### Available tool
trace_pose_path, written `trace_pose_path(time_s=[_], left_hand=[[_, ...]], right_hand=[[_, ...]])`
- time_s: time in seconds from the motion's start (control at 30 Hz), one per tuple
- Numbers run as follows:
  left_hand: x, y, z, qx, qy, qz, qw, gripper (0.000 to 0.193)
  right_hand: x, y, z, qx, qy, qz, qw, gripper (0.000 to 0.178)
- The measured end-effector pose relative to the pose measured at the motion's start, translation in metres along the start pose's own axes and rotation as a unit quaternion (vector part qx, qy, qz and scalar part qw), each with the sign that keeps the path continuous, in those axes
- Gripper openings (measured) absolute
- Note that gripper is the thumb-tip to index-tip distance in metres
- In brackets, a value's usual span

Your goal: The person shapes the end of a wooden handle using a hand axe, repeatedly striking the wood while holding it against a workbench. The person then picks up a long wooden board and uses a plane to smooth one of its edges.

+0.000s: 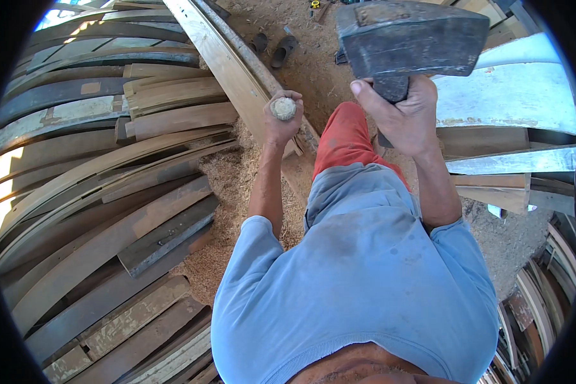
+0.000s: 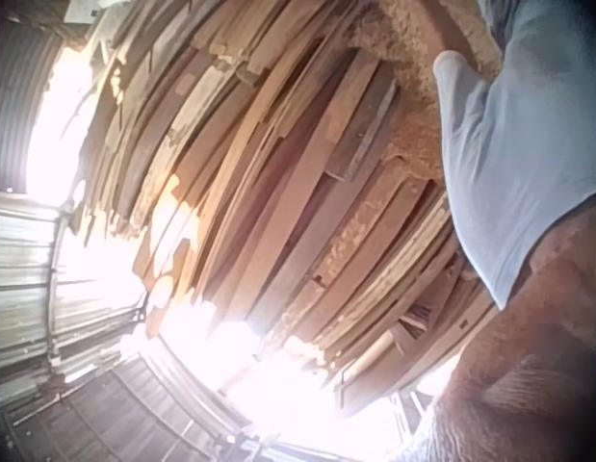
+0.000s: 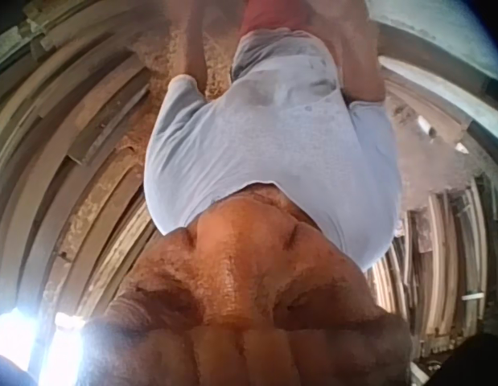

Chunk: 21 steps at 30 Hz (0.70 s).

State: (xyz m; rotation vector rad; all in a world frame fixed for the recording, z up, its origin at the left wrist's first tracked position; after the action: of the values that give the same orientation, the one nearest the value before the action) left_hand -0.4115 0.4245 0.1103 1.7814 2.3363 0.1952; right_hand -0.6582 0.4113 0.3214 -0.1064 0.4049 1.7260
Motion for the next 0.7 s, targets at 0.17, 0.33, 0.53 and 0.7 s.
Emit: trace_pose_path(time_s=[0.17, 0.33, 0.53, 0.7], left_hand=[[0.009, -0.011, -0.013, -0.026, -0.057, 0.024, 0.998, 0.008], [0.013, -0.024, -0.029, -0.138, -0.288, 0.013, 0.948, 0.011], [0.036, -0.003, 0.005, -0.089, -0.048, 0.044, 0.994, 0.019], [0.040, 0.010, 0.008, -0.050, -0.115, -0.006, 0.992, 0.019]], right_hand=[[0.003, -0.013, -0.006, 0.002, 0.060, -0.021, 0.998, 0.016], [0.033, -0.059, -0.104, 0.353, 0.017, 0.222, 0.909, 0.024], [0.019, -0.044, -0.065, 0.161, -0.055, 0.138, 0.976, 0.025], [0.028, -0.066, -0.072, 0.123, 0.143, 0.081, 0.979, 0.032]])
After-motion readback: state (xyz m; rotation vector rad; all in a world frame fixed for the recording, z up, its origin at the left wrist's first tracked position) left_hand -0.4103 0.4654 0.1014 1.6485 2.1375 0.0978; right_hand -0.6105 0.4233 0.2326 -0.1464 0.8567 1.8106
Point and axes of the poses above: each hand's wrist, its own x-axis away from the middle knuckle, its own y-axis out of the back of the hand, z = x × y, the point moved 3 cm from there along -x, towards the middle knuckle
